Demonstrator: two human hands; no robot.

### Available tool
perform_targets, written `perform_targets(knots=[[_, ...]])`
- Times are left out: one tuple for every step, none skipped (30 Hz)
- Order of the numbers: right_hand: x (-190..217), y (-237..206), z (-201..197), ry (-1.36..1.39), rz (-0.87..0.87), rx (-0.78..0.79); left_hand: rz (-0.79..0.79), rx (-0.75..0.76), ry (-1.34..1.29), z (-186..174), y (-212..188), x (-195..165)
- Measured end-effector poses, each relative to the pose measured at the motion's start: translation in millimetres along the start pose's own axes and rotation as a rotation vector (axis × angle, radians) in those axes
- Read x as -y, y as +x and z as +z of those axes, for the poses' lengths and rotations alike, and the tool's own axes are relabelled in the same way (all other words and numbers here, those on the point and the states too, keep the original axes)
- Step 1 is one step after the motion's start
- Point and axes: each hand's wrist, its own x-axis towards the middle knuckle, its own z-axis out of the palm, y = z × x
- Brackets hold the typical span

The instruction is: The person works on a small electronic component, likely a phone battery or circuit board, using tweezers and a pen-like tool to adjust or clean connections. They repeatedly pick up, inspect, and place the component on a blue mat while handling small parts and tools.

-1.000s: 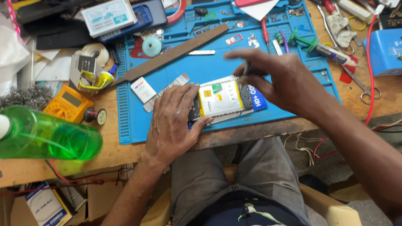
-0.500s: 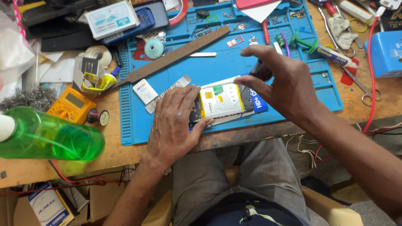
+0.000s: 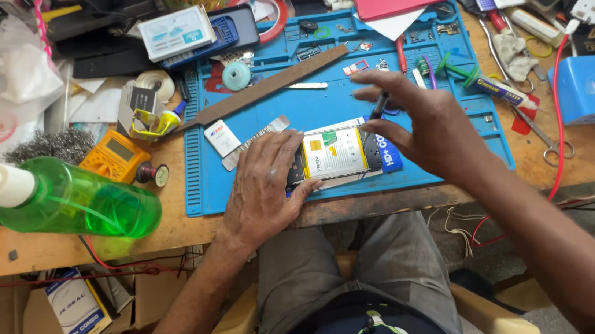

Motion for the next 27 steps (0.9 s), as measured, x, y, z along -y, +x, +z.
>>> perform_targets(knots=[[-1, -1, 0, -0.034, 0.079, 0.020, -0.014, 0.010, -0.007, 0, 0, 0], [-1, -1, 0, -0.068, 0.165, 0.040, -0.027, 0.027, -0.016, -1, 0, 0], [-2, -2, 1, -0.102, 0.250, 0.058, -0.037, 0.044, -0.025, -1, 0, -1], [-2, -3, 1, -0.107, 0.243, 0.036, -0.024, 0.038, -0.026, -1, 0, -1], [-2, -3, 1, -0.116, 0.229, 0.009, -0.006, 0.024, -0.024, -1, 0, -1], [-2, -3, 2, -0.125, 0.208, -0.013, 0.007, 0.005, -0.021, -2, 1, -1], [-2, -3, 1, -0.079, 0.182, 0.024, -0.003, 0.002, -0.036, -2, 1, 0], [-2, -3, 0, -0.028, 0.168, 0.064, -0.016, 0.012, -0.055, -3, 1, 0], [-1, -3, 0, 0.024, 0.159, 0.098, -0.025, 0.027, -0.074, -4, 0, 1], [0, -3, 0, -0.023, 0.216, 0.064, -0.030, 0.046, -0.093, -6, -1, 2], [1, -3, 1, -0.073, 0.267, 0.025, -0.029, 0.059, -0.108, -8, -2, 4], [2, -2, 1, -0.125, 0.317, -0.016, -0.025, 0.071, -0.123, -9, -2, 6], [2, -1, 0, -0.065, 0.214, 0.015, -0.032, 0.083, -0.128, -11, -1, 9], [2, -1, 0, 0.000, 0.114, 0.056, -0.048, 0.096, -0.135, -12, -2, 10], [2, -1, -1, 0.070, 0.023, 0.098, -0.067, 0.119, -0.145, -13, -4, 10], [2, -1, 0, 0.010, 0.123, 0.077, -0.060, 0.124, -0.143, -14, -4, 11], [3, -2, 1, -0.052, 0.218, 0.058, -0.053, 0.125, -0.140, -14, -5, 12], [2, -2, 2, -0.116, 0.311, 0.035, -0.039, 0.124, -0.136, -14, -5, 12], [2, -3, 3, -0.099, 0.285, 0.019, -0.036, 0.126, -0.140, -14, -5, 13], [3, -5, 3, -0.082, 0.256, 0.005, -0.035, 0.125, -0.144, -13, -6, 13], [3, -6, 4, -0.064, 0.227, -0.001, -0.040, 0.125, -0.152, -12, -6, 14], [3, -8, 3, -0.031, 0.190, 0.032, -0.036, 0.119, -0.150, -12, -7, 13], [4, -9, 3, 0.003, 0.157, 0.062, -0.029, 0.118, -0.150, -12, -8, 13], [4, -10, 4, 0.033, 0.119, 0.088, -0.019, 0.111, -0.147, -12, -8, 14], [5, -11, 5, -0.002, 0.134, 0.067, -0.022, 0.115, -0.143, -12, -8, 13], [5, -11, 9, -0.037, 0.151, 0.042, -0.021, 0.122, -0.138, -13, -8, 13], [5, -11, 10, -0.075, 0.161, 0.013, -0.017, 0.123, -0.129, -15, -7, 13]])
